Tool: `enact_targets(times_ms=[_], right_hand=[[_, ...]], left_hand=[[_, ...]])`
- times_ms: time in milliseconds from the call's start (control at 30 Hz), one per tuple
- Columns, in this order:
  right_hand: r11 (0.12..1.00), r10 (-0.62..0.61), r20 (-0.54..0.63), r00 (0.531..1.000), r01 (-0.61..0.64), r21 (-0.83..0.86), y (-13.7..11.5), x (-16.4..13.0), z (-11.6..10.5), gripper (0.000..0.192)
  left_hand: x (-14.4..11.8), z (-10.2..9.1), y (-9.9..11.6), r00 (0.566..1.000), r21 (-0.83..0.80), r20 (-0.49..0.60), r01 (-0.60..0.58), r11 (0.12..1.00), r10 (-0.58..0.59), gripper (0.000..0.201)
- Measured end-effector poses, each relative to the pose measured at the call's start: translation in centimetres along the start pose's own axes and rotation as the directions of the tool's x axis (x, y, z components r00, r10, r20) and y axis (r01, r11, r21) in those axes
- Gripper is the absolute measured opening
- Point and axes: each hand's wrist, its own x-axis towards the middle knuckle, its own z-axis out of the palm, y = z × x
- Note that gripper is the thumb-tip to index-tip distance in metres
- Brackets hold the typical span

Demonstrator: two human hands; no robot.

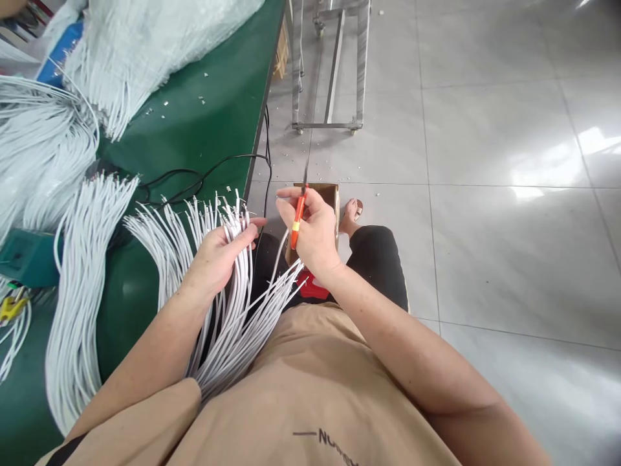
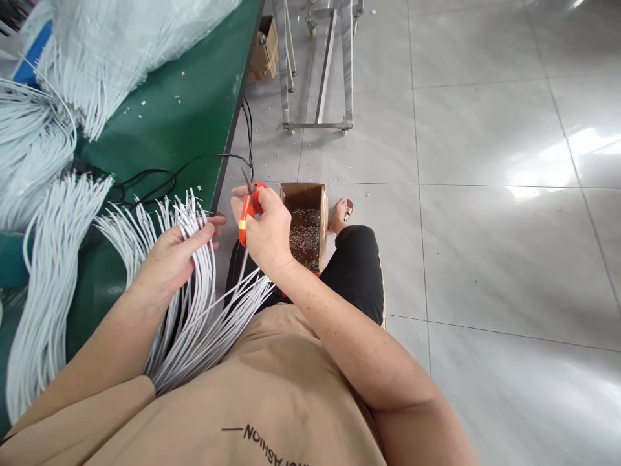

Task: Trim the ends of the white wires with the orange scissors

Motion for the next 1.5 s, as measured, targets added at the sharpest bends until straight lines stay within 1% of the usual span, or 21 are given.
enact_targets(times_ms=[67,133,167,267,333,400,467,567,633,733,800,933,1033,1167,1267,1333,1367,1400,1433,1500], right_hand=[[0.999,-0.007,0.129,0.992,0.012,-0.038,-0.6,0.6,0.1,0.023],[0.997,0.033,0.255,0.966,-0.015,-0.069,-1.1,1.2,0.2,0.022],[0.996,0.062,0.296,0.953,-0.04,-0.08,-1.3,1.4,0.3,0.021],[0.99,0.14,0.353,0.925,-0.136,-0.036,-1.5,1.7,0.4,0.021],[0.982,0.148,0.388,0.91,-0.183,0.055,-1.3,1.6,0.4,0.019],[0.97,0.144,0.42,0.896,-0.212,0.121,-0.9,1.4,0.4,0.017],[0.969,0.161,0.389,0.907,-0.221,0.113,-0.6,1.1,0.4,0.017],[0.979,0.179,0.266,0.947,-0.197,0.044,-0.3,0.7,0.5,0.025],[0.985,0.161,0.223,0.962,-0.169,0.02,-0.3,0.4,0.6,0.027],[0.99,0.141,0.208,0.968,-0.143,-0.005,-0.4,0.1,0.9,0.025],[0.989,0.151,0.194,0.969,-0.148,-0.028,-0.3,0.1,1.0,0.024],[0.983,0.183,0.17,0.968,-0.18,-0.033,0.0,0.1,1.2,0.021],[0.985,0.17,0.165,0.972,-0.165,-0.04,0.3,0.0,1.1,0.019],[0.995,0.101,0.198,0.975,-0.094,-0.046,0.6,-0.4,0.8,0.018],[0.995,0.099,0.243,0.965,-0.093,-0.037,0.6,-0.6,0.4,0.02],[0.991,0.096,0.251,0.963,-0.069,-0.113,0.8,-0.6,-0.1,0.023],[0.979,0.074,0.24,0.968,-0.026,-0.201,0.9,-0.6,-0.4,0.023],[0.947,0.033,0.23,0.973,0.043,-0.319,1.2,-0.6,-0.7,0.023],[0.885,-0.025,0.231,0.973,0.129,-0.447,1.4,-0.5,-0.9,0.022],[0.698,-0.136,0.285,0.949,0.295,-0.652,2.1,-0.5,-1.3,0.019]], left_hand=[[0.1,-0.1,-0.2,1.0,0.03,0.01,-0.028,0.999,0.028,0.028],[0.1,-0.2,-0.2,0.998,0.046,0.032,-0.051,0.998,0.05,0.023],[0.1,-0.2,-0.2,0.998,0.041,0.034,-0.057,0.998,0.056,0.022],[0.1,0.0,0.0,0.999,-0.042,0.008,-0.049,0.998,0.049,0.029],[0.2,0.1,0.2,0.999,-0.097,-0.013,-0.047,0.994,0.046,0.033],[0.2,0.2,0.3,0.998,-0.12,-0.017,-0.054,0.991,0.052,0.031],[0.3,0.1,0.2,0.998,-0.134,-0.017,-0.058,0.989,0.057,0.034],[0.4,-0.1,0.1,0.998,-0.151,0.001,-0.058,0.987,0.059,0.049],[0.5,-0.1,0.0,0.996,-0.147,0.027,-0.075,0.986,0.08,0.053],[0.5,-0.1,-0.1,0.992,-0.125,0.057,-0.103,0.987,0.111,0.046],[0.5,-0.2,-0.2,0.991,-0.107,0.066,-0.109,0.988,0.116,0.041],[0.5,-0.3,-0.4,0.99,-0.072,0.082,-0.109,0.991,0.115,0.04],[0.5,-0.4,-0.4,0.989,-0.06,0.102,-0.1,0.993,0.106,0.038],[0.4,-0.4,-0.3,0.987,-0.08,0.13,-0.082,0.993,0.092,0.038],[0.4,-0.3,-0.1,0.988,-0.124,0.139,-0.047,0.991,0.065,0.038],[0.4,-0.3,0.0,0.99,-0.168,0.132,-0.017,0.986,0.04,0.039],[0.4,-0.3,0.0,0.992,-0.186,0.123,-0.003,0.982,0.026,0.04],[0.5,-0.3,0.0,0.993,-0.2,0.115,0.009,0.98,0.014,0.042],[0.5,-0.3,0.0,0.994,-0.208,0.106,0.019,0.978,0.004,0.043],[0.6,-0.4,-0.1,0.995,-0.213,0.094,0.032,0.977,-0.012,0.045]])
